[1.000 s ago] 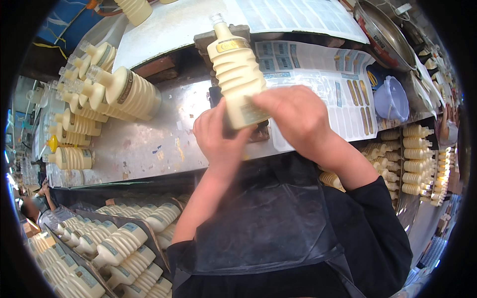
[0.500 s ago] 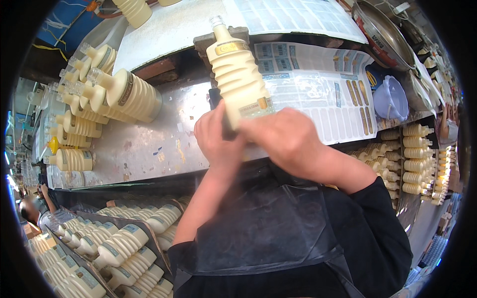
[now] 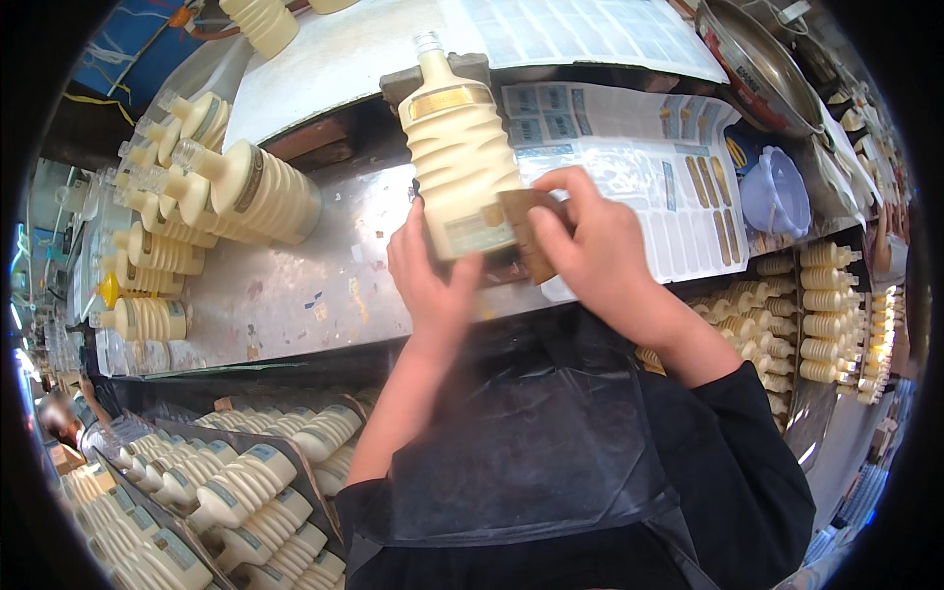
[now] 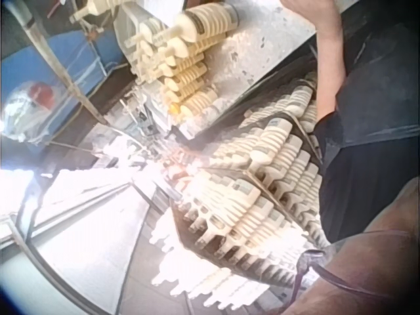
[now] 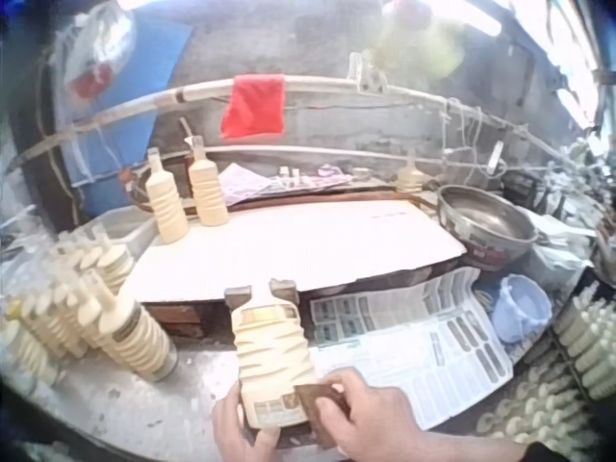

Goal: The person repeatedly picks up cream-colored plastic bottles, applies rectangular labels to their sides, smooths them down, and places the bottles back on the table. The process is repeated for multiple bottles in a continuous loop.

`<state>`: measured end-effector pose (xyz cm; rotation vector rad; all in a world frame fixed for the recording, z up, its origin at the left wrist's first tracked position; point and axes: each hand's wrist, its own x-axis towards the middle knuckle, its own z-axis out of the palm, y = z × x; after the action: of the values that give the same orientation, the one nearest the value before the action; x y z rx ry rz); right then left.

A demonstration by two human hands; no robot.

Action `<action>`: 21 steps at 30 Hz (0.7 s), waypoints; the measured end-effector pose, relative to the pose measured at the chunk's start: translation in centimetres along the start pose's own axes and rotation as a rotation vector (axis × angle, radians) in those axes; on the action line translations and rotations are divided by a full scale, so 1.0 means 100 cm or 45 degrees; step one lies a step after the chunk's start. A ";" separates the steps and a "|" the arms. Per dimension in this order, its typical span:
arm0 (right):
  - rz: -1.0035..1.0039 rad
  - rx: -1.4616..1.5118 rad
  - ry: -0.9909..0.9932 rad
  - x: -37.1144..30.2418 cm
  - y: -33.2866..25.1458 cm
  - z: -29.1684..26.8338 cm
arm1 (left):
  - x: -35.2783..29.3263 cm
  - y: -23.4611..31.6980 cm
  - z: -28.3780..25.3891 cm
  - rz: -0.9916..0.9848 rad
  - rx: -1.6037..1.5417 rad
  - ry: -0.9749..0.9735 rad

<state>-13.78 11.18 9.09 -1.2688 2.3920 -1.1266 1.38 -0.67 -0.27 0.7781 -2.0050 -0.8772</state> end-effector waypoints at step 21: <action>0.146 0.267 -0.039 -0.008 0.055 0.021 | 0.014 -0.006 0.018 -0.227 -0.137 0.028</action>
<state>-15.69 12.56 3.65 -1.0605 2.2242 -1.2739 -0.68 -1.52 -1.01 0.9111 -1.8735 -1.0648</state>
